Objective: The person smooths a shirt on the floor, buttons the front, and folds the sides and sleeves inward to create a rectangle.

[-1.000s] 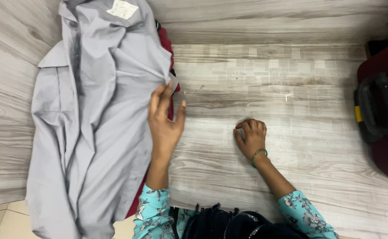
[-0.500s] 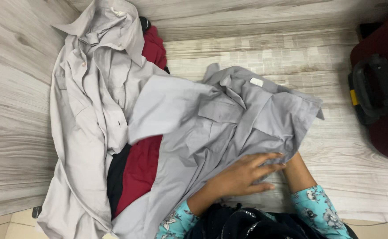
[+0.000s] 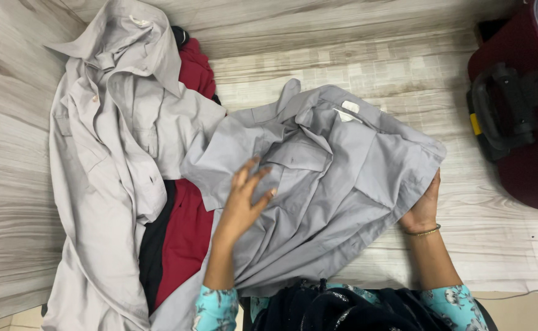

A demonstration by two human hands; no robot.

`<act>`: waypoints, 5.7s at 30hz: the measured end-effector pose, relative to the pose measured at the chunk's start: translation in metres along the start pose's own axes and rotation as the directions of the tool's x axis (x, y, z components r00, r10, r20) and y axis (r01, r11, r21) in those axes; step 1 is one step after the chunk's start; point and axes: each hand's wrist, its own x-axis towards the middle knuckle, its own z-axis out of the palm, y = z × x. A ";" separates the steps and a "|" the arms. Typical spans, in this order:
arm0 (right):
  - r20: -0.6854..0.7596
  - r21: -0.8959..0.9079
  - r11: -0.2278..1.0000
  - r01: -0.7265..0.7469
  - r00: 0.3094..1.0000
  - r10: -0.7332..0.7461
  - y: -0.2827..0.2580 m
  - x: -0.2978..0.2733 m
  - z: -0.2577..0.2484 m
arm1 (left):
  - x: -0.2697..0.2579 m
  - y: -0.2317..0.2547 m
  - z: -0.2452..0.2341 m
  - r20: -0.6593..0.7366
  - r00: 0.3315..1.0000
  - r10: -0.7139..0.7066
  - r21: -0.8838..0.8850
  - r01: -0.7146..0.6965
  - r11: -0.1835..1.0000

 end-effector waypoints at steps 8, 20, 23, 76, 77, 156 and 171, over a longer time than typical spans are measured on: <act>-0.098 -0.188 0.981 -0.046 0.995 0.028 -0.005 -0.001 -0.029 | 0.131 -0.112 0.020 -0.220 0.972 0.085 0.471 0.030 0.882; 0.223 -0.615 0.648 0.450 0.887 -0.405 -0.129 0.054 0.013 | 0.203 -0.095 -0.025 0.027 0.991 -0.133 -0.335 0.134 0.933; 0.321 -0.597 0.530 0.602 0.785 -0.530 -0.182 0.085 0.019 | 0.233 -0.066 -0.074 -0.028 0.974 -0.225 -0.660 0.151 0.736; 0.095 -0.379 0.925 0.022 0.995 0.015 0.060 -0.016 0.033 | 0.053 0.006 0.088 0.512 0.852 0.104 -0.823 0.522 -0.226; 0.105 -0.461 0.880 0.115 0.992 -0.074 0.050 -0.015 0.030 | 0.052 0.003 0.091 0.519 0.855 0.006 -0.852 0.517 -0.085; -0.119 -0.918 0.320 0.234 0.607 -0.786 -0.026 0.011 -0.069 | 0.381 0.029 0.184 0.466 0.884 0.039 -0.738 0.364 0.568; 0.132 -0.988 0.011 0.153 0.883 -0.451 -0.037 -0.011 -0.044 | 0.267 -0.103 0.081 0.214 0.977 0.001 -0.977 0.214 -0.005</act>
